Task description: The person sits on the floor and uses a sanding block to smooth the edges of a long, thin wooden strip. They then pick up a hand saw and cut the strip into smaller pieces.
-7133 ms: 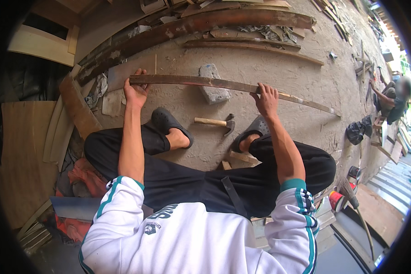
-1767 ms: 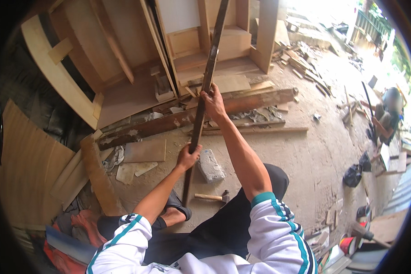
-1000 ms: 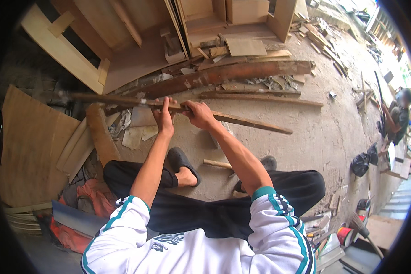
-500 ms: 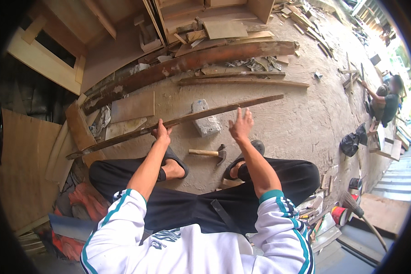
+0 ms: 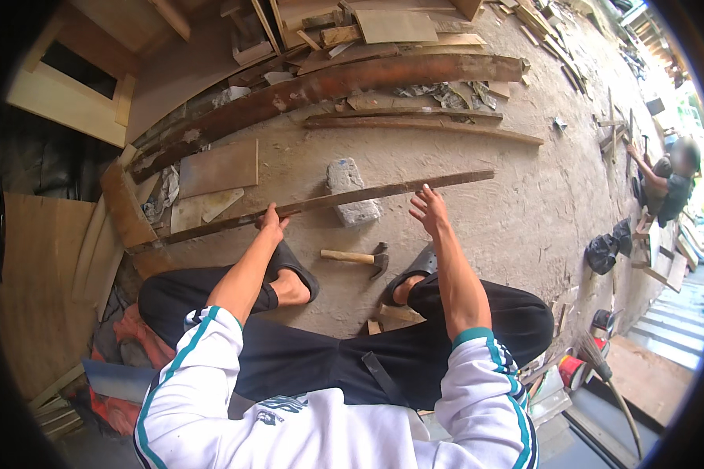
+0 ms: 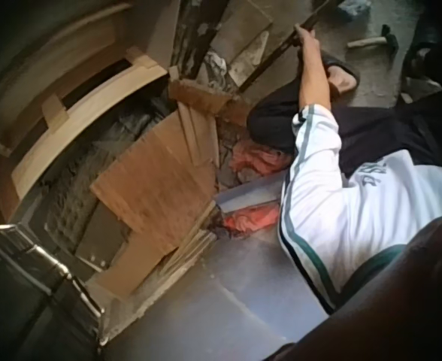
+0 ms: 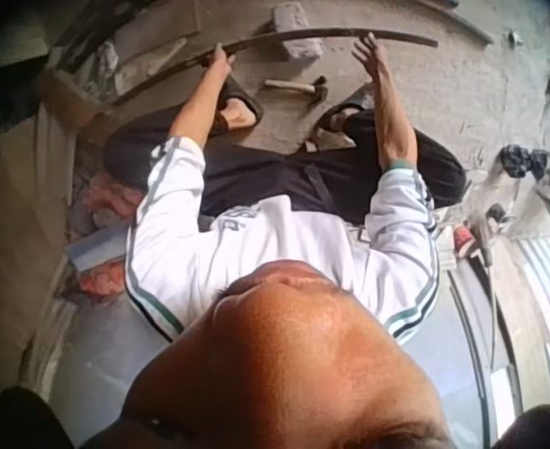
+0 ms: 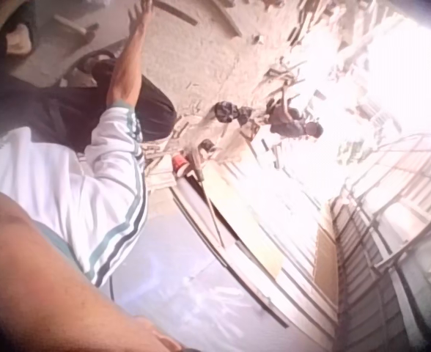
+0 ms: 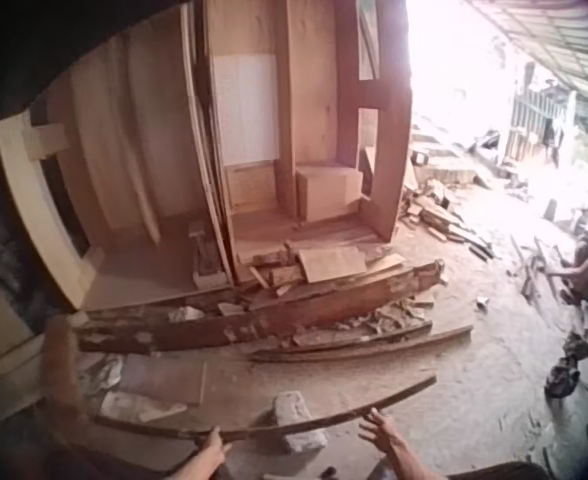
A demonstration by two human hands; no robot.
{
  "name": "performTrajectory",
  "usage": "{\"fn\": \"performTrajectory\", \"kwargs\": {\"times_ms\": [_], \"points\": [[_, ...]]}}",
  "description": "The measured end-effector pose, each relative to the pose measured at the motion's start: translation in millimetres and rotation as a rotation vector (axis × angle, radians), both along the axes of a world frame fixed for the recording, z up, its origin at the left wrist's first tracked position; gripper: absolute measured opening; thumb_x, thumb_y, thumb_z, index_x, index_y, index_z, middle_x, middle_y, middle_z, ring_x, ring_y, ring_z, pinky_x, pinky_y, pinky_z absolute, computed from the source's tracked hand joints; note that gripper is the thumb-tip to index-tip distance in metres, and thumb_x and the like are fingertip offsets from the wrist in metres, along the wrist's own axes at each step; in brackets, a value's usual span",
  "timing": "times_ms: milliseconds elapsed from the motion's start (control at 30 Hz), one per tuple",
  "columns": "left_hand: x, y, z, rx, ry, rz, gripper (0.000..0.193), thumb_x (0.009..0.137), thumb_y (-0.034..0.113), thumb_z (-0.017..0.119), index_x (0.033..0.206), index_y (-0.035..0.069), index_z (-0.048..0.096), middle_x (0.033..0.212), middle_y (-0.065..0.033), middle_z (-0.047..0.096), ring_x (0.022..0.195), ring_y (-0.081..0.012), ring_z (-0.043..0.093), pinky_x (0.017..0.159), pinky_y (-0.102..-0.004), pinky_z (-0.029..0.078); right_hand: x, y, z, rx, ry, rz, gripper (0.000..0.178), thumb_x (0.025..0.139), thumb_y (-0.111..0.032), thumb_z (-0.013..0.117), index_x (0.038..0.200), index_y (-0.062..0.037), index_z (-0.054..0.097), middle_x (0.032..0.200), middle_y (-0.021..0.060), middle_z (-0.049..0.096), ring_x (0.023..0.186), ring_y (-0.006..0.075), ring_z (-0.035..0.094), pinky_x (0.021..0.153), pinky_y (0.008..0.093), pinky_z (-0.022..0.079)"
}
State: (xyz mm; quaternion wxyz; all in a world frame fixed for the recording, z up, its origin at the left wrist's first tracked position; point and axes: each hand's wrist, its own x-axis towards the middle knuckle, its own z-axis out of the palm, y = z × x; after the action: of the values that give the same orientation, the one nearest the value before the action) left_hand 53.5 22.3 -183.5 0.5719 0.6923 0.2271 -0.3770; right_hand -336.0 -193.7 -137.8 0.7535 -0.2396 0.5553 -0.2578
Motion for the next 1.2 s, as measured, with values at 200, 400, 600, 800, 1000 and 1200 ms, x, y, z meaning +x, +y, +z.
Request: {"fn": "performTrajectory", "kwargs": {"times_ms": [200,400,600,800,1000,1200], "points": [[4,-16,-11,0.053,0.147,-0.091,0.053,0.096,0.033,0.057,0.135,-0.001,0.043,0.132,-0.0161,0.05,0.114,-0.0295,0.057,0.092,-0.0424,0.059,-1,4,2,-0.009,0.091,0.134,0.089,0.094,-0.044,0.062,0.157,-0.0105,0.008,0.156,0.0141,0.033,0.132,0.0363,0.045,0.099,0.0502,0.045],[20,-14,-34,0.054,0.135,-0.207,0.059,0.097,0.047,0.051,0.137,0.006,0.041,0.129,-0.0157,0.054,0.113,-0.0325,0.059,0.095,-0.0478,0.053,25,12,2,-0.02,0.151,0.266,0.083,0.094,-0.044,0.062,0.156,-0.0143,0.015,0.153,0.0092,0.039,0.129,0.0327,0.047,0.099,0.05,0.044],[4,-6,-13,0.21,0.153,-0.425,0.066,0.096,0.055,0.049,0.137,0.004,0.042,0.124,-0.0199,0.058,0.109,-0.039,0.061,0.095,-0.0553,0.05,30,37,-12,-0.071,0.287,0.41,0.076,0.095,-0.041,0.063,0.153,-0.009,0.025,0.146,0.0152,0.047,0.125,0.0353,0.053,0.096,0.0511,0.047],[-6,28,27,0.122,-0.113,-0.558,0.038,0.101,0.037,0.045,0.101,0.004,0.064,0.08,-0.0056,0.068,0.056,-0.0137,0.063,0.044,-0.0273,0.049,73,66,-18,-0.15,0.327,0.527,0.038,0.096,-0.037,0.06,0.117,-0.0051,0.059,0.098,0.0074,0.066,0.086,0.0187,0.065,0.072,0.0358,0.054],[-23,55,122,0.038,-0.263,-0.529,0.041,0.101,0.041,0.049,0.084,0.006,0.061,0.072,-0.0028,0.063,0.056,-0.0102,0.059,0.046,-0.0259,0.043,155,85,6,-0.265,0.278,0.745,0.034,0.097,-0.04,0.058,0.088,-0.0073,0.063,0.074,0.0014,0.059,0.063,0.0124,0.059,0.061,0.0325,0.054],[-11,128,173,-0.033,-0.513,-0.381,0.049,0.101,0.045,0.05,0.071,0.007,0.057,0.06,-0.0011,0.058,0.052,-0.0109,0.057,0.046,-0.0262,0.042,280,125,53,-0.658,0.264,1.192,0.04,0.098,-0.042,0.055,0.086,-0.0043,0.063,0.076,0.003,0.062,0.062,0.0136,0.059,0.057,0.0318,0.051]]}}
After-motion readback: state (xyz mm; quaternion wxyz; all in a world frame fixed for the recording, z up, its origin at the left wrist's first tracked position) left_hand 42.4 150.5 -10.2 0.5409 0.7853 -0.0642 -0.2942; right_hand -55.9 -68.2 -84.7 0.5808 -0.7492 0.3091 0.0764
